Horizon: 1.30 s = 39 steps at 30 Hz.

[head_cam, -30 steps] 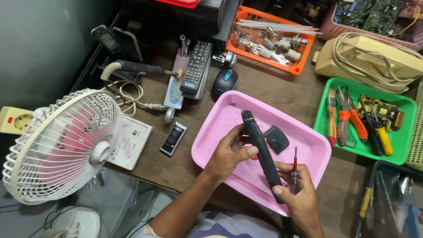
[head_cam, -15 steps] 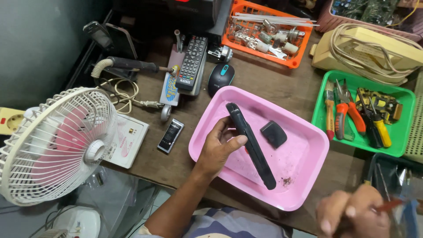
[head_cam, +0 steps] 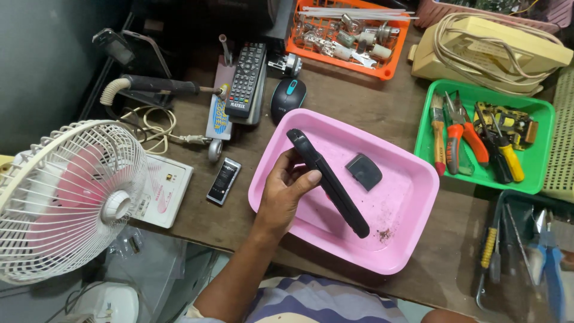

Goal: Disassembling a remote control using a screwdriver to pry open the plastic casing at a repair bench

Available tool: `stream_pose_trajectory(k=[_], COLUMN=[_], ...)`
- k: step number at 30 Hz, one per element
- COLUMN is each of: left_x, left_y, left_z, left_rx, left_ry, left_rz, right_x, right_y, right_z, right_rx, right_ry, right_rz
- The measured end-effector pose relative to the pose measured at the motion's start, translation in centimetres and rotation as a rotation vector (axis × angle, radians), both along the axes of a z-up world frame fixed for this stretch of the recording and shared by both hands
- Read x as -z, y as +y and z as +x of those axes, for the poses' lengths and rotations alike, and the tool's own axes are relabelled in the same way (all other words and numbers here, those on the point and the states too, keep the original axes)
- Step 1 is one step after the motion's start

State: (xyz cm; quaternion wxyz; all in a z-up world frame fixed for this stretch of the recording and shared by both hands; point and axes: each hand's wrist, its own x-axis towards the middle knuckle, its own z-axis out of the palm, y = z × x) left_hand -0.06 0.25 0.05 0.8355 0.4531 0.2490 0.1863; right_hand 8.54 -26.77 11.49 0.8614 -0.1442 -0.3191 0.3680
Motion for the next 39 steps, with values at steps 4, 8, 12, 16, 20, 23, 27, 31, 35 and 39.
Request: stream_pose_trajectory(k=[4,8,12,16,20,23,27,31,35,39], left_x=[-1.1,-3.1,-2.2,-2.3,-3.0,0.1,-7.7,-12.9,-11.8,-10.6], left_y=[-0.5,-0.3,-0.8,-2.5,-3.4,-0.8,3.8,3.1,-0.5,-1.7], left_z=[0.3,-0.2,-0.6,-0.8,-1.4,-4.1,-6.4,-3.3,1.7,3.5], left_rx=[-0.098,-0.233,-0.315,-0.272,-0.132,0.52,1.225,0.998,0.948,0.98], left_ry=[-0.025,-0.067,-0.111,-0.205,-0.299,0.014,0.153,-0.134,0.038,-0.263], left_rz=[-0.119,-0.222,-0.24,-0.267,-0.211,0.019,0.133,0.638,0.861,0.693], right_x=[0.5,-1.1,5.8,7.9,7.6,6.6,6.2,5.3,4.9,8.4], right_y=[-0.7,6.4,6.0,5.9,6.4,5.6,3.1,2.8,3.6,2.9], right_z=[0.2,-1.6,-0.4,-1.1,0.1,1.5,3.4,4.2,4.3,4.8], right_rx=[0.006,0.93,0.674,0.478,0.607,0.661,0.674,0.579,0.467,0.427], right_ry=[0.028,-0.145,-0.119,0.076,0.159,0.119,0.113,-0.056,-0.24,-0.264], right_rz=[0.062,-1.039,-1.225,-1.103,-0.992,-0.977,-0.923,-0.935,-0.952,-0.961])
